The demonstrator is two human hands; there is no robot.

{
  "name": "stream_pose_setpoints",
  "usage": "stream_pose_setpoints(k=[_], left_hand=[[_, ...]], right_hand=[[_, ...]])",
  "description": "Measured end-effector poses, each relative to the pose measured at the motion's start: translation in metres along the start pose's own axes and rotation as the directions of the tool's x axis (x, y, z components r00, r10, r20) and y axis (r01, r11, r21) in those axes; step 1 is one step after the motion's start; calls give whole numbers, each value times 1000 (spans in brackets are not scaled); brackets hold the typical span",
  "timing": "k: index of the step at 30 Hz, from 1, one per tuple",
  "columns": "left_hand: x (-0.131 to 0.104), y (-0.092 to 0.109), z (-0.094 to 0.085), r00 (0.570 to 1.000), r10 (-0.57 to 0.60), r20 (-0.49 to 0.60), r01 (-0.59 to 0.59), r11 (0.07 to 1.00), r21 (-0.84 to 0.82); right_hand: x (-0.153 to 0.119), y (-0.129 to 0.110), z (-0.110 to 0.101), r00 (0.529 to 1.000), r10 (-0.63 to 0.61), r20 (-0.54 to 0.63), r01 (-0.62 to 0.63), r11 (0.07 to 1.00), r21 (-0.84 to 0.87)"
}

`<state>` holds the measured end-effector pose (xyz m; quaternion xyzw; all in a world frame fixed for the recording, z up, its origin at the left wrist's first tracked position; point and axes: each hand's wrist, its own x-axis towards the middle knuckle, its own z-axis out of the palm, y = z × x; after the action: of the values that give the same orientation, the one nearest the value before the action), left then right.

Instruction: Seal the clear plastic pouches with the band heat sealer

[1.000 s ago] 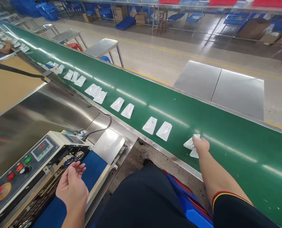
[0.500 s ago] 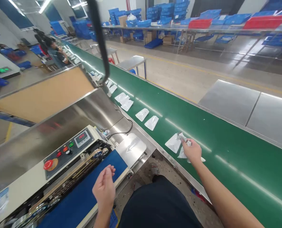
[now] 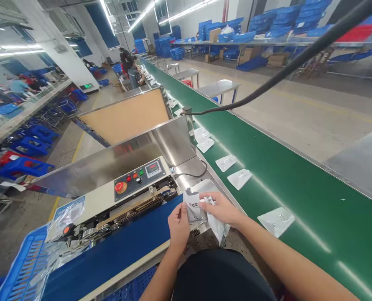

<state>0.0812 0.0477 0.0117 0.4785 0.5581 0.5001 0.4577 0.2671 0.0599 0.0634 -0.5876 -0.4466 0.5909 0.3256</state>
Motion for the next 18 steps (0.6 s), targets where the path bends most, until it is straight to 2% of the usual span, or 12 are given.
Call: stream_pose_setpoints(k=[4,10,14,18], left_hand=[[6,-19,-6,993,-97,-68,93,993,-66],[28,-46,-4,927,-294,-231,294,955,-38],[41,-55,-6,887,-378,-266,347,925,-157],[39,-58,-24,853,-429,-297,363,897,-253]], right_hand=[[25,-3,2,1000,7,17,-6,1000,-30],[83,10,5,978,144,-154,-165,977,-138],[113,8,20,978,152,-142,-184,951,-249],[125,-2,39,987,127,-100,-151,946,-287]])
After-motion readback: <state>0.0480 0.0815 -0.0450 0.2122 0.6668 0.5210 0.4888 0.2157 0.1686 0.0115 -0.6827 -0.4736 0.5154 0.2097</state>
